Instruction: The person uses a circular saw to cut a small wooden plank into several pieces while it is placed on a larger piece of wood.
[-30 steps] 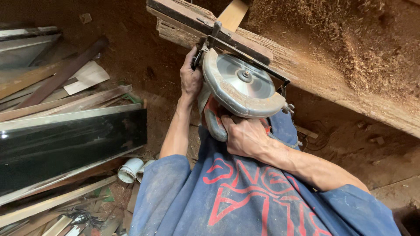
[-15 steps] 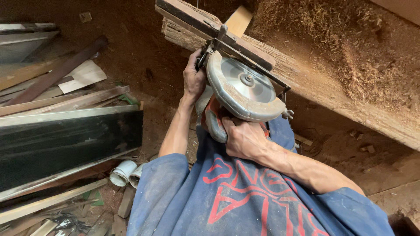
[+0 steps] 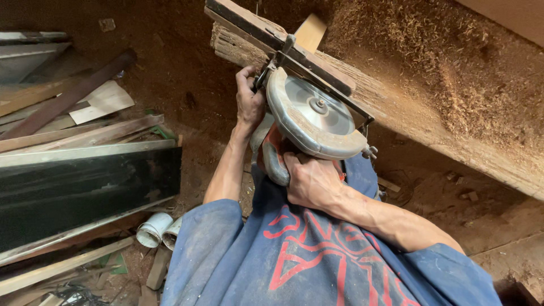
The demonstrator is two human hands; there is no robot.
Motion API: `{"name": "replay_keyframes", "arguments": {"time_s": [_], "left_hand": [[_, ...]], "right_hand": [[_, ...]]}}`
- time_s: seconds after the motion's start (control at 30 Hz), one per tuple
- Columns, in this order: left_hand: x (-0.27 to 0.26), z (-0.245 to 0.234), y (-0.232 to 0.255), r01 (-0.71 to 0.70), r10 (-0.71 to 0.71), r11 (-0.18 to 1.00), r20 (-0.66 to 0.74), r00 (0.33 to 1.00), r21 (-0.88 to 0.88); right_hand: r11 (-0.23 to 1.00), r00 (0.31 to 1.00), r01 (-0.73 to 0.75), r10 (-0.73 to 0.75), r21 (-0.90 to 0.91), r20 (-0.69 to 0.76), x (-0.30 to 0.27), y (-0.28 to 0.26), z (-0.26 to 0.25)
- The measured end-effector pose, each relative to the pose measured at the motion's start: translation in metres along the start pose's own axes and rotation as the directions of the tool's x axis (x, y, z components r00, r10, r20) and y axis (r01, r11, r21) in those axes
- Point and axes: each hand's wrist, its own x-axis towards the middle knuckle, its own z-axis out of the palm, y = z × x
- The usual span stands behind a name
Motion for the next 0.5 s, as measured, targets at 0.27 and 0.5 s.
{"name": "replay_keyframes", "arguments": {"time_s": [0.27,0.5], "left_hand": [[0.0032,-0.0031,-0.0027,0.017,-0.017,0.998,0.007,1.000,-0.065],[0.0036,-0.0018,0.0044,0.010,-0.010,0.999,-0.011,1.000,-0.043]], "right_hand": [[0.999,0.999,0.008,-0.006,0.031,-0.050,0.0057,-0.0083,0.0060],[1.000,0.995,0.009,-0.007,0.019,-0.096,0.0025,-0.0081,0.0071]]}}
